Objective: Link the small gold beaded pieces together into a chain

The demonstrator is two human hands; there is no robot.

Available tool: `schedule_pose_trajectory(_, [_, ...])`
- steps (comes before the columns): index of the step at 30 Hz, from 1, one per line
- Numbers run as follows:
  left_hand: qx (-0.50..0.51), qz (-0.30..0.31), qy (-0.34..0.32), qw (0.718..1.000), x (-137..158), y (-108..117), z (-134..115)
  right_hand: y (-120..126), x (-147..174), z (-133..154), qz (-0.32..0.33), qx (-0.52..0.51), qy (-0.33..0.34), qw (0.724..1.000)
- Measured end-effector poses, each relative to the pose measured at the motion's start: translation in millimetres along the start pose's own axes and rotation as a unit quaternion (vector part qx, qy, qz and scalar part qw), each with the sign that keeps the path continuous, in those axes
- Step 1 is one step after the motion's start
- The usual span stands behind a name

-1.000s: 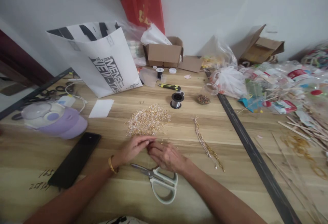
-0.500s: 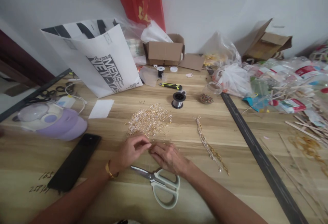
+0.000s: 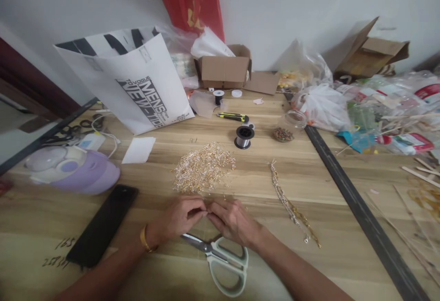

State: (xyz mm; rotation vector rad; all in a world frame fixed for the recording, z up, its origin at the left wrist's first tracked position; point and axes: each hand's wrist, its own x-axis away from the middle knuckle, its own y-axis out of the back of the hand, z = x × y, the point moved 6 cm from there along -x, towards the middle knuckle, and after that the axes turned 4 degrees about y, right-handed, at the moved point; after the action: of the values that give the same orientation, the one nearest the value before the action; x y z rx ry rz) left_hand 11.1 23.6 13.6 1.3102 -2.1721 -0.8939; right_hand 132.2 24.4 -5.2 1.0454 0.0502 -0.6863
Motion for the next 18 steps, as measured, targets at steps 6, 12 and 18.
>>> schedule_pose_trajectory(6, [0.01, -0.012, 0.003, 1.0, -0.3, -0.5, 3.0, 3.5, -0.3, -1.3, -0.035, -0.053, -0.005, 0.998])
schedule_pose_trajectory(12, [0.003, -0.021, -0.021, 1.0, 0.1, 0.6, 1.9, 5.9, -1.0, -1.3, -0.035, -0.069, -0.008, 0.997])
schedule_pose_trajectory(18, [0.004, 0.0, -0.013, 1.0, -0.4, 5.1, -0.3, 6.8, 0.1, -1.5, -0.038, -0.057, -0.01, 0.998])
